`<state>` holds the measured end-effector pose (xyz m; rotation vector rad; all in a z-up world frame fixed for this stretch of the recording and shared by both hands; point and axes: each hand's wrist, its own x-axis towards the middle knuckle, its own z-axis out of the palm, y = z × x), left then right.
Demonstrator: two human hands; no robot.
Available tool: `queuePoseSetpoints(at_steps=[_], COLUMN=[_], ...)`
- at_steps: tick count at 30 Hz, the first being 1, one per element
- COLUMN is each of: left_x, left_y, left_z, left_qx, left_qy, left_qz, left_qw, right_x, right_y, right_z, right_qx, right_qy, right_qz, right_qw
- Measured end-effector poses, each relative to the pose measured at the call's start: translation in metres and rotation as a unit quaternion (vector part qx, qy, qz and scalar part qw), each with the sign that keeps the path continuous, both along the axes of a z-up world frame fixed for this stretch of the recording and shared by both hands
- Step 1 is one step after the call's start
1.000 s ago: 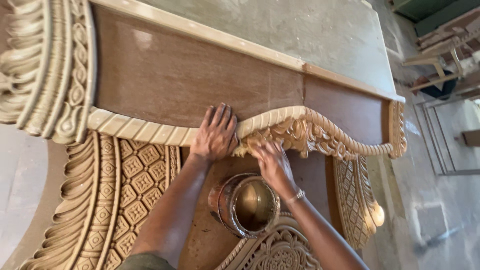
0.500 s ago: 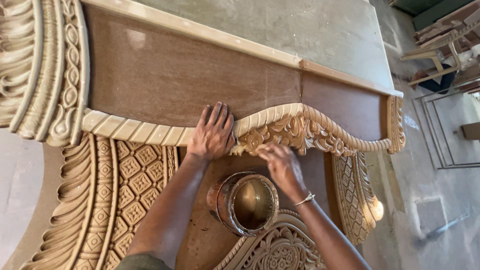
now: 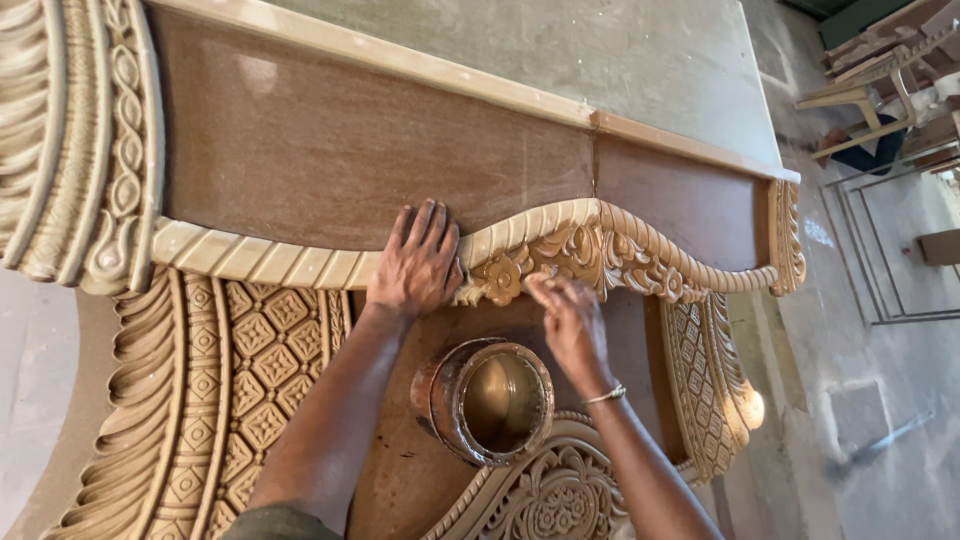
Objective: The person applies a liquid finish to a carved wooden furniture piece using a cloth. They repeatedly dip the cloth into a can and rub it into the carved edges and flat surfaces of the furniture.
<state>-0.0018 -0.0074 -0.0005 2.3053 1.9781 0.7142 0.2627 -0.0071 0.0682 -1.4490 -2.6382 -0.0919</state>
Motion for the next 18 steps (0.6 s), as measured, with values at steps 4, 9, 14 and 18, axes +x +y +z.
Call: queuePoseSetpoints(at_steps=[4,9,14,18], left_x=[0.002,0.000,0.001,0.001], left_y=[0.002,-0.002,-0.001,0.000], left_z=[0.002,0.004,0.001,-0.002], left_qx=[-0.012,-0.011,0.008,0.015], left_qy=[0.015,0.018,0.010,0.011], left_qz=[-0.003,0.000,-0.001,0.004], left_qw=[1.000,1.000,1.000,1.000], right_x=[-0.007,-0.006,0.006,-0.004], right_y=[0.007,0.008,-0.040,-0.083], right_z=[-0.006,0.007,0.031,-0.002], right_qx=[0.036,-0.052,-0.257,-0.401], right_qy=[-0.040,0.028,0.100,-0.024], right_qz=[0.043,-0.112,-0.198,-0.154], right_qw=[0.998,0.992,0.941,0.903])
